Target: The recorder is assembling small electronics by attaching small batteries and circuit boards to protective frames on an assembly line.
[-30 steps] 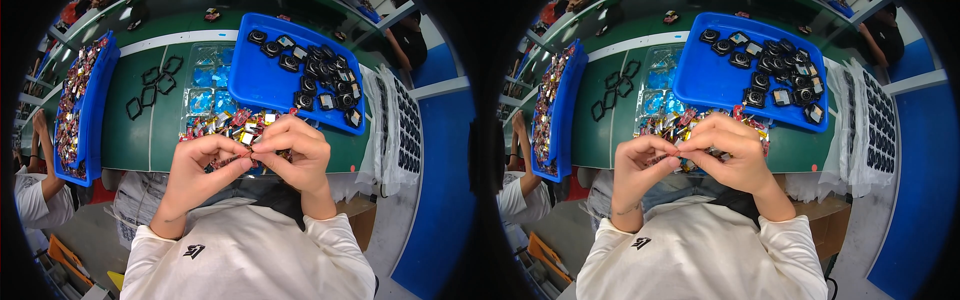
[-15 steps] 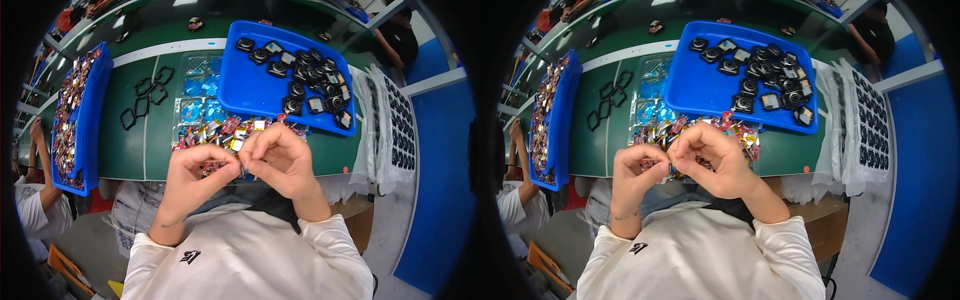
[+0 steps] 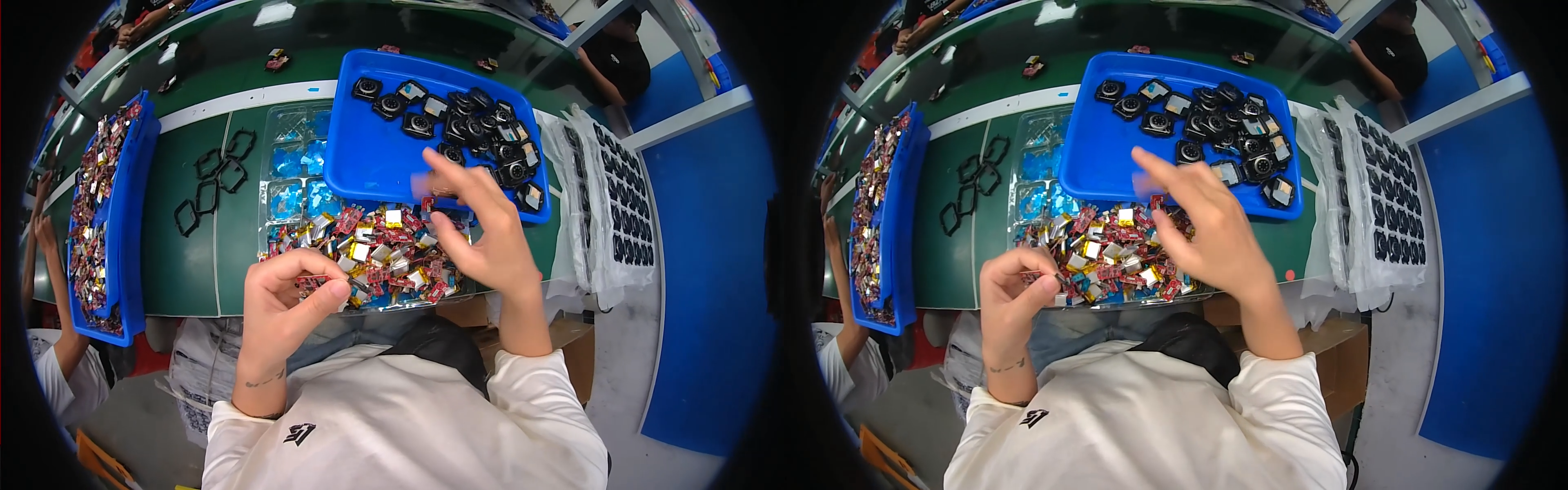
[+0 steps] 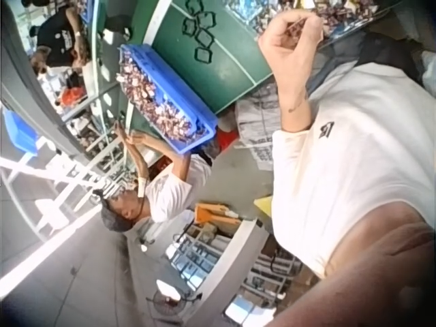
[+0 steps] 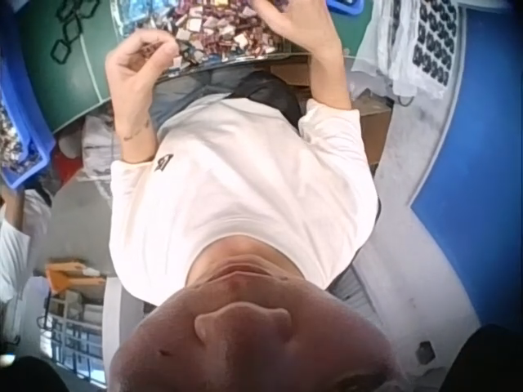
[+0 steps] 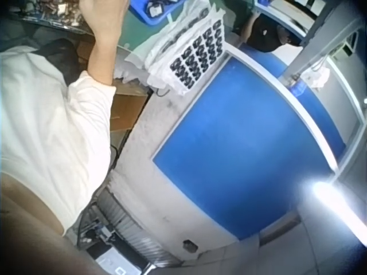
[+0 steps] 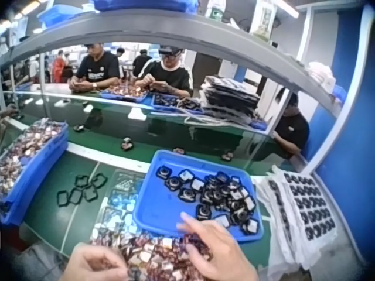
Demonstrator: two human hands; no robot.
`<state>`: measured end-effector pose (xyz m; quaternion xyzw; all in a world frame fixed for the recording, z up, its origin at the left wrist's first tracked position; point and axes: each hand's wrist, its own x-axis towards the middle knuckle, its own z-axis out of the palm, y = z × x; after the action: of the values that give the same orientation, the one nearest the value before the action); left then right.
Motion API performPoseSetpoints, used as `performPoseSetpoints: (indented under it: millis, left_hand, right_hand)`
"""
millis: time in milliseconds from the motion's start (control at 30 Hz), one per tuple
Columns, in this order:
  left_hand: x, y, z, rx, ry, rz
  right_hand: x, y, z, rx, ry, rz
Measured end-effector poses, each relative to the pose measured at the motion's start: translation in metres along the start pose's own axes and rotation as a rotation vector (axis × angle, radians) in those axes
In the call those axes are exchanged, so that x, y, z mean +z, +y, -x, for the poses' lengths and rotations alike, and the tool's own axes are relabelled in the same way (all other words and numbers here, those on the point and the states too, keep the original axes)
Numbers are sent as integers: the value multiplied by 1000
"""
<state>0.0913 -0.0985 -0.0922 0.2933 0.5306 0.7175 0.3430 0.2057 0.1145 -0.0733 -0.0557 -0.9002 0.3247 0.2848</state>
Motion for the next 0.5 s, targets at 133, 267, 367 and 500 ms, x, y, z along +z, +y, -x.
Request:
performPoseSetpoints:
  millis: [133,267,367,500]
  left_hand:
    - [1,1,-1,10,5,25]
    - [2,1,-1,89,-14,0]
    - [0,4,1,1,-18,-6]
    - [-2,3,2,36,-30,20]
  right_hand:
    - [-15,27,-14,171,66,219]
    - [-21,65,-27,102,-64,435]
    - [-17,75,-33,103,-109,369]
    - [-11,74,-34,63,184,353]
